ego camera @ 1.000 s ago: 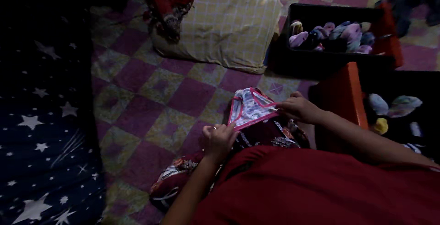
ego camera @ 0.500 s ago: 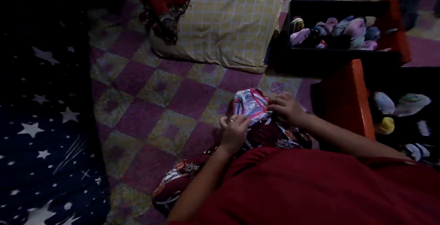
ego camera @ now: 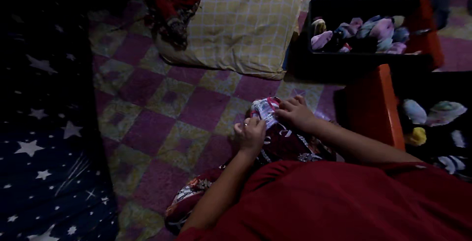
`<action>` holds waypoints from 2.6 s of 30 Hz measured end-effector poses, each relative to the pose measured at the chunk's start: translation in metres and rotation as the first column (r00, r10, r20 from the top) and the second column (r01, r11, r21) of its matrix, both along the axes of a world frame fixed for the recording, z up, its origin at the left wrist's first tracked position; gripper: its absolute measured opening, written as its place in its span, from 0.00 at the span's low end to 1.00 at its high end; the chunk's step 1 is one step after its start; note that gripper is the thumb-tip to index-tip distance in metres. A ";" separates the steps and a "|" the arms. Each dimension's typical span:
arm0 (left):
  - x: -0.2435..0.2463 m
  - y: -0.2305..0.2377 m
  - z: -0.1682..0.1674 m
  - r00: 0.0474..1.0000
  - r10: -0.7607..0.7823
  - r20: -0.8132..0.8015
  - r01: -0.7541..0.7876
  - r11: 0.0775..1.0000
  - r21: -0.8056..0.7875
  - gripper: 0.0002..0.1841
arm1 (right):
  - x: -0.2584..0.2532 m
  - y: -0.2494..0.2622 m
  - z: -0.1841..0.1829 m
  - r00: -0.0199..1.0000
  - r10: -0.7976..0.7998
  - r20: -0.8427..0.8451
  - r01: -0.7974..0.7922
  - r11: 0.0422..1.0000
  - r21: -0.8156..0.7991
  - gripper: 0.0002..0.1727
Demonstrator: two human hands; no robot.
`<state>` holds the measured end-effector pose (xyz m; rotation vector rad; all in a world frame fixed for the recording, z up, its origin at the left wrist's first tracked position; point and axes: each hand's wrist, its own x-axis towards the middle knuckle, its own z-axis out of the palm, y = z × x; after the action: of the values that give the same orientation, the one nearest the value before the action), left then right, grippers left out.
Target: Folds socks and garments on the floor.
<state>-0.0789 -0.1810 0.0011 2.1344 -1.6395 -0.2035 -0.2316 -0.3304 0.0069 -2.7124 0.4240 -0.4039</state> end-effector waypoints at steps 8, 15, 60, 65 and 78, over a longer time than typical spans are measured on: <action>0.000 -0.006 0.012 0.997 0.005 -0.071 0.009 0.982 0.189 0.16 | -0.004 -0.013 -0.011 0.996 0.080 -0.026 -0.079 0.995 0.053 0.14; 0.027 -0.038 0.016 0.907 0.262 -0.330 -0.117 0.909 0.400 0.18 | 0.023 -0.022 -0.007 0.992 -0.124 -0.004 0.123 0.983 0.138 0.13; 0.038 0.025 0.083 0.782 0.303 -0.545 -0.561 0.723 -0.403 0.19 | 0.128 0.108 0.106 0.918 -0.369 0.148 -0.106 0.133 0.985 0.21; 0.030 0.023 0.084 0.904 0.221 -0.366 -0.381 0.806 -0.453 0.20 | 0.137 0.107 0.132 0.809 -0.571 -0.142 -0.112 -0.385 0.916 0.23; 0.026 0.012 0.107 0.717 0.177 -0.675 -0.579 0.689 -0.435 0.16 | 0.127 0.100 0.110 0.822 -0.462 0.334 -0.118 0.435 0.893 0.22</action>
<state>-0.0528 -0.1685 0.1078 1.6035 -0.6882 -0.1322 -0.1049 -0.2306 0.1172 -1.3915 0.5567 -0.7287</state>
